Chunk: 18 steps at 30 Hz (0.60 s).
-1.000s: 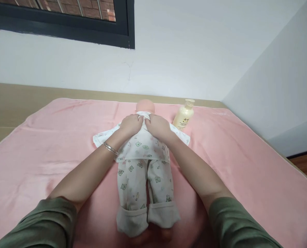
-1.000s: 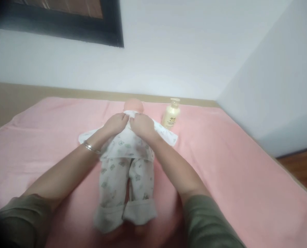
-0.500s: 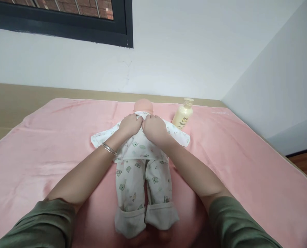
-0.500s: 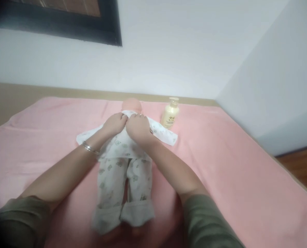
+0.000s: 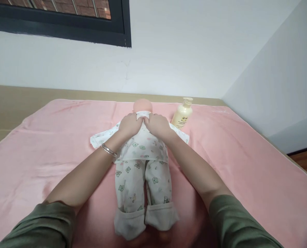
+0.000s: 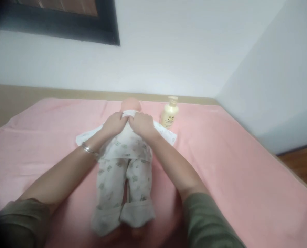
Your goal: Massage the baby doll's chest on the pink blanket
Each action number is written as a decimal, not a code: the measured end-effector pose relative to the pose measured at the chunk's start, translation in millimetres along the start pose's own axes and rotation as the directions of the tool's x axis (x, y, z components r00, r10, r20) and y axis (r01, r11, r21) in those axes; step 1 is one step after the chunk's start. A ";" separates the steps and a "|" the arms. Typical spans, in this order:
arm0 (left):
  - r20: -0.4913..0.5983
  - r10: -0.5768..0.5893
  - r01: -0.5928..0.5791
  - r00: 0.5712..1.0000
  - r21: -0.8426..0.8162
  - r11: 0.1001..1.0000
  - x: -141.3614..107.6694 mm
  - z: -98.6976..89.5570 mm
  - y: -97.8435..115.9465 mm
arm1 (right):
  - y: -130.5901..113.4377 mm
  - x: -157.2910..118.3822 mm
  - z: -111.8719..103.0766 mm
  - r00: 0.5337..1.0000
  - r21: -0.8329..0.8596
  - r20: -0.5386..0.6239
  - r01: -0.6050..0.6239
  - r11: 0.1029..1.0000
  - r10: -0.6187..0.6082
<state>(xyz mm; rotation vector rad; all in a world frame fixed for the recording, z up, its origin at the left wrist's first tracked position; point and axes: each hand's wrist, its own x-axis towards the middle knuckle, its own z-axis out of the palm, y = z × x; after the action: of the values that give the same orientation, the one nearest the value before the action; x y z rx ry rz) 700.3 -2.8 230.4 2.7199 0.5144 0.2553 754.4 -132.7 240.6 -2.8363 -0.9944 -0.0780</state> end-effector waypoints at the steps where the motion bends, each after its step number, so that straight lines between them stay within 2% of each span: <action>1: 0.042 -0.020 0.022 0.999 -0.054 0.998 4.8 -1.0 -5.6 | -6.7 -5.1 -0.1 0.998 -0.072 -0.027 0.049 0.996 -0.051; 4: 0.109 -0.046 0.059 0.993 -0.114 0.992 12.7 -3.0 -15.2 | -18.7 -13.7 -1.0 0.981 -0.177 -0.049 0.175 0.969 -0.187; 6: 0.082 -0.048 0.052 0.996 -0.054 0.997 10.1 -4.0 -12.5 | -16.4 -11.4 -2.7 0.989 -0.115 -0.036 0.140 0.984 -0.145; 9: 0.020 -0.014 0.013 1.000 0.088 0.996 -4.4 -4.4 2.7 | -0.3 0.4 -6.8 0.998 0.091 0.057 0.007 0.996 -0.012; 13: -0.050 0.126 -0.112 0.991 0.224 0.968 -31.0 1.5 26.7 | 19.9 14.0 -10.0 0.984 0.279 0.176 -0.064 0.958 0.014; 16: -0.076 0.207 -0.182 0.975 0.253 0.950 -40.3 5.3 34.2 | 20.2 14.7 -9.7 0.985 0.244 0.170 -0.068 0.967 0.027; 18: -0.052 0.175 -0.161 0.983 0.206 0.965 -36.4 3.3 31.3 | 13.7 10.0 -10.3 0.988 0.163 0.149 -0.058 0.985 0.034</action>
<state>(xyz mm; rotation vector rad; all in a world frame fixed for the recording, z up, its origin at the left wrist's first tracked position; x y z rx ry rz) 677.6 -45.0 235.3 2.9659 0.3438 0.3617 770.7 -138.6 250.2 -2.7404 -0.9142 0.2105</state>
